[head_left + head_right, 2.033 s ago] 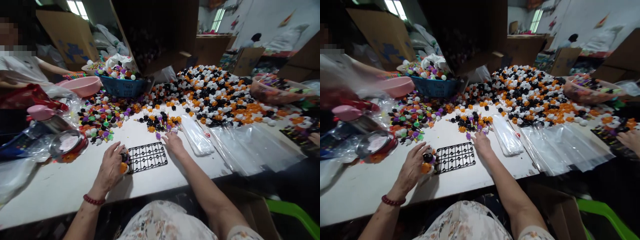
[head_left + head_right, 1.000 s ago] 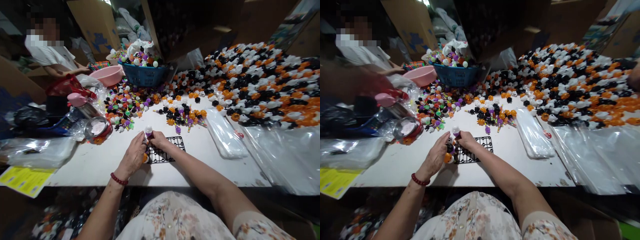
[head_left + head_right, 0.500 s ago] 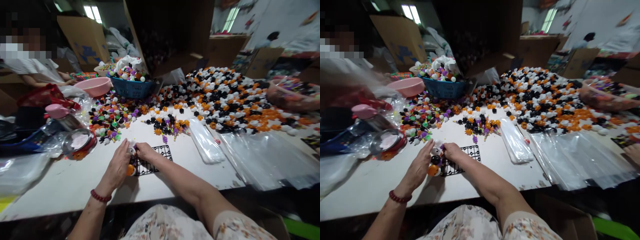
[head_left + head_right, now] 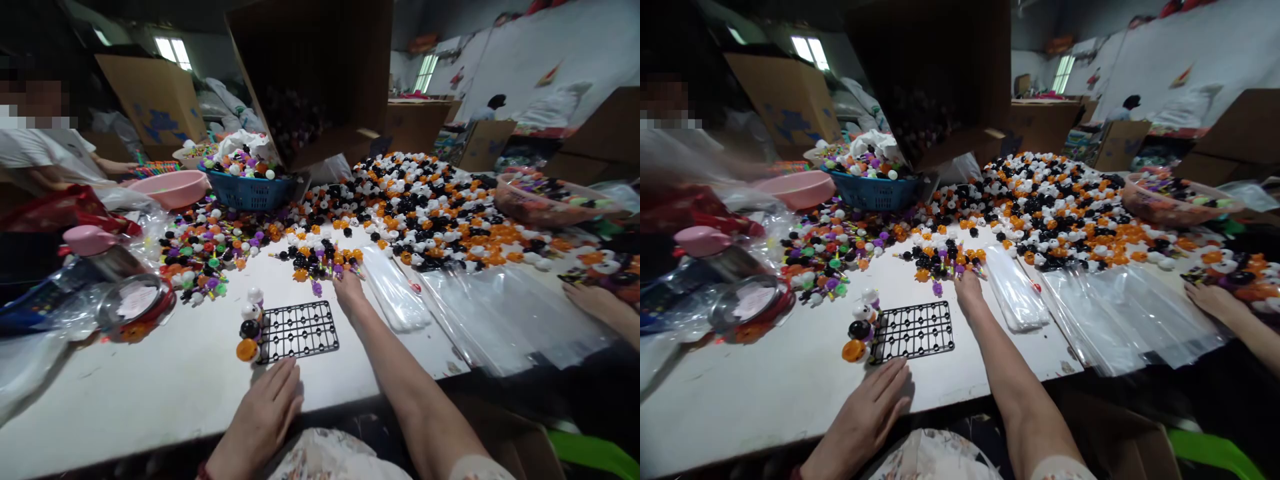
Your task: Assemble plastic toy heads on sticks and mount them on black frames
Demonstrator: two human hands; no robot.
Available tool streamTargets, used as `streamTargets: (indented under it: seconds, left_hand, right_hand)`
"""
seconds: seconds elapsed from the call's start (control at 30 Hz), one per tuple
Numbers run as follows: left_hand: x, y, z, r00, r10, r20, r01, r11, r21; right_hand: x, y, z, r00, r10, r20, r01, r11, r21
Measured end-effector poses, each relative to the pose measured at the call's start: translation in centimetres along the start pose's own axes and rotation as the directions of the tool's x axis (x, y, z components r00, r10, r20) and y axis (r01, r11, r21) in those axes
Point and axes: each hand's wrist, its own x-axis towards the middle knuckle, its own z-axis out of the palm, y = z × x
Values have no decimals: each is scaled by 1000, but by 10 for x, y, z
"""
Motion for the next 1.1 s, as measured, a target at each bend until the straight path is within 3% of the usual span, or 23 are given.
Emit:
streamTargets:
  seconds: [0.1, 0.2, 0.33, 0.57, 0.7, 0.8, 0.93, 1.03, 1.1]
  left_hand:
    - [-6, -7, 33, 993, -109, -44, 113, 988, 103]
    - [-16, -10, 46, 984, -174, -42, 178, 972, 155]
    - [-17, -7, 47, 970, -240, 28, 233, 960, 155]
    - [-8, -3, 39, 934, -347, 89, 344, 938, 45]
    - [-15, -1, 38, 918, -395, 31, 395, 919, 0]
    - [-20, -1, 40, 903, -428, -31, 428, 903, 21]
    - [-21, -2, 43, 902, -431, -28, 431, 902, 24]
    - [-19, -2, 43, 893, -449, -23, 450, 892, 42]
    - [-17, -1, 43, 886, -463, -28, 463, 884, 57]
  right_hand:
    - [-15, -7, 2, 1000, 16, -1, -16, 999, 49]
    - [-45, -18, 7, 993, -117, -8, 117, 988, 102]
    - [-87, -41, 15, 934, -351, 61, 347, 935, 76]
    - [-123, -76, 26, 846, -452, 282, 447, 890, 87]
    - [-129, -80, 35, 796, -498, 344, 511, 857, 58]
    - [-132, -79, 41, 781, -511, 360, 537, 843, 32]
    - [-134, -79, 40, 775, -512, 369, 531, 846, 59]
    - [-131, -82, 36, 807, -492, 328, 459, 871, 178]
    - [-129, -84, 35, 845, -434, 311, 342, 887, 309]
